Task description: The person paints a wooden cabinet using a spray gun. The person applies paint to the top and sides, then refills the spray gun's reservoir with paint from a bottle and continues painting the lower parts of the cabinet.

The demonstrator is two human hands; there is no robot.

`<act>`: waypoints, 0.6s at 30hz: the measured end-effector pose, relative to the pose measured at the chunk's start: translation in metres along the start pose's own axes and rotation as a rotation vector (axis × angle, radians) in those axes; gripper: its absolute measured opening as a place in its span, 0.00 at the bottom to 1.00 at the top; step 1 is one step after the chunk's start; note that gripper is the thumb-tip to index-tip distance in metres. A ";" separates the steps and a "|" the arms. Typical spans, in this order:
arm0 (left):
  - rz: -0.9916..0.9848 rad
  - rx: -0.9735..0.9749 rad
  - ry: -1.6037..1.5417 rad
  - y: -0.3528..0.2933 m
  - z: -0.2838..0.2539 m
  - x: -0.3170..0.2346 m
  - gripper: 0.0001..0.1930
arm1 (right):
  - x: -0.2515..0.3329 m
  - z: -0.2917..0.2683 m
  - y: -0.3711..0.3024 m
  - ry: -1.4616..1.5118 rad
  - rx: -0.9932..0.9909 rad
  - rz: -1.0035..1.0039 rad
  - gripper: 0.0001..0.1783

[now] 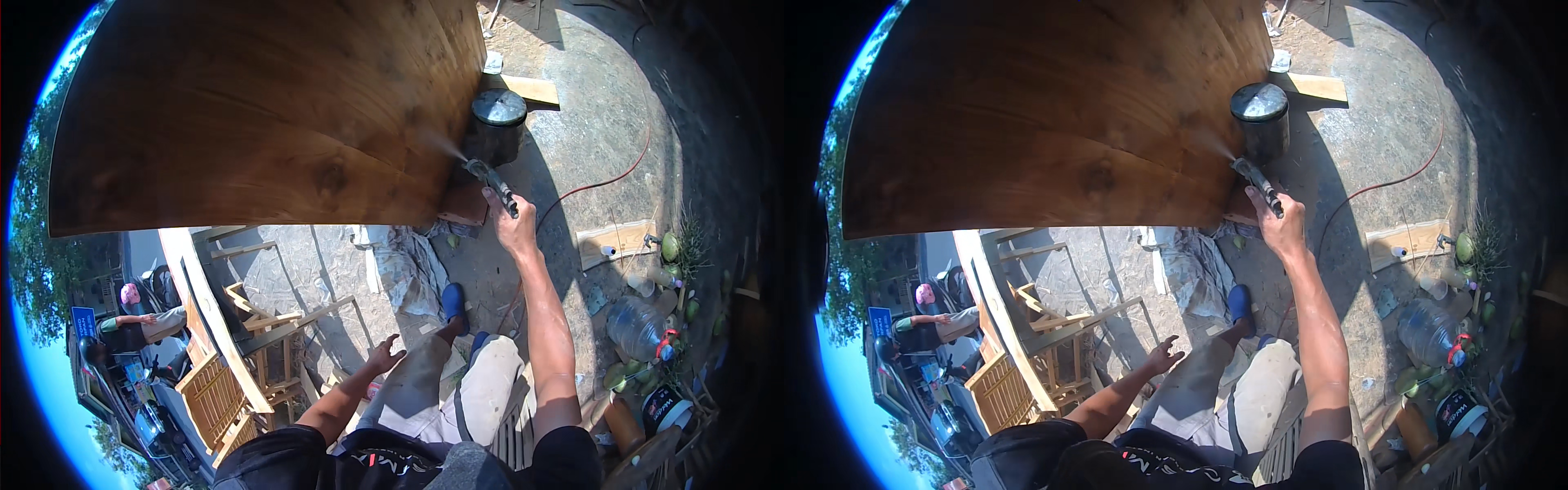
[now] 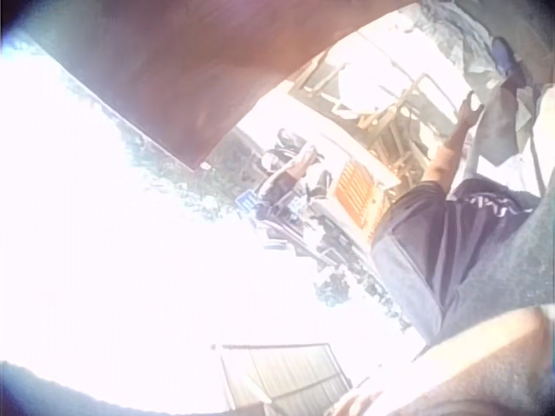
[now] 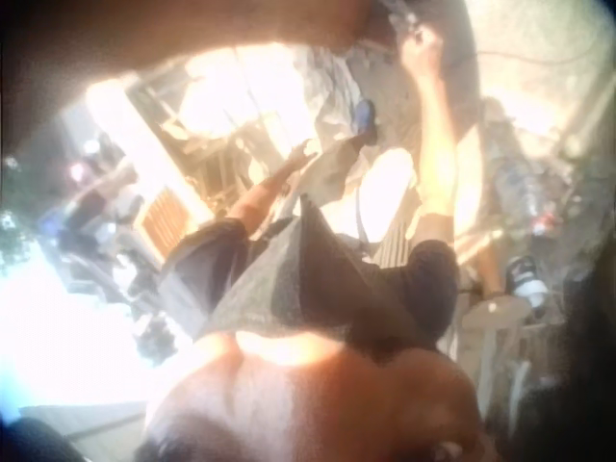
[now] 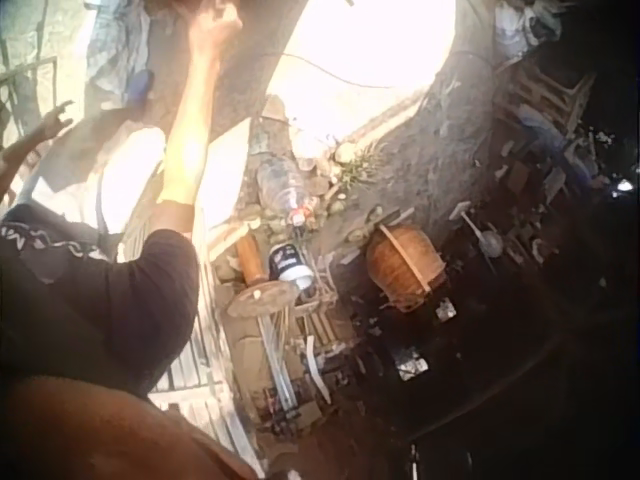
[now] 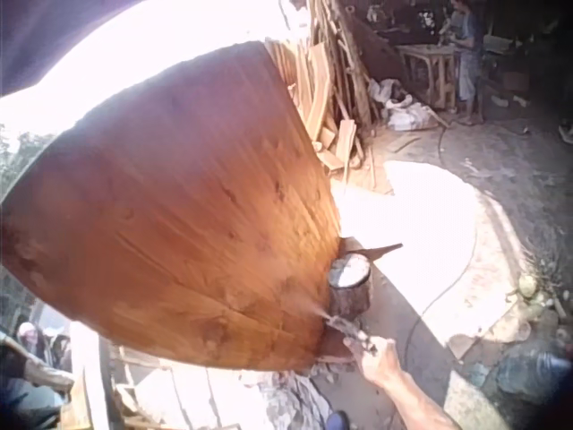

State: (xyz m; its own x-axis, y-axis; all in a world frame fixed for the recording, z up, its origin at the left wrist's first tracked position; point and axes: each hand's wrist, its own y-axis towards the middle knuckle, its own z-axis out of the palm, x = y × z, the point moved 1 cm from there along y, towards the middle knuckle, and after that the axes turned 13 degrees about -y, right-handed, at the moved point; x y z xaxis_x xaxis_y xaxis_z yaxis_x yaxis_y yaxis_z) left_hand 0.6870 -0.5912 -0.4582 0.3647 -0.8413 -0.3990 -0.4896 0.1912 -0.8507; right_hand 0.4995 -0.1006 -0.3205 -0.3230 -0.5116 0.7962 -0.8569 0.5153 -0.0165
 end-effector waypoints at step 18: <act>-0.002 -0.177 -0.037 -0.071 -0.046 -0.031 0.45 | 0.294 -0.178 0.052 0.288 -0.178 -0.479 0.20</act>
State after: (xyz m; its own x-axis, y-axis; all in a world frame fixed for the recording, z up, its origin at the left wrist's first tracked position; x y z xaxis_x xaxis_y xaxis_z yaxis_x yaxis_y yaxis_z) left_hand 0.6742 -0.6018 -0.3695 0.3930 -0.8218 -0.4126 -0.6191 0.0953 -0.7795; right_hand 0.4318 -0.1018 0.0207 0.2267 -0.5216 0.8225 -0.7916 0.3934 0.4676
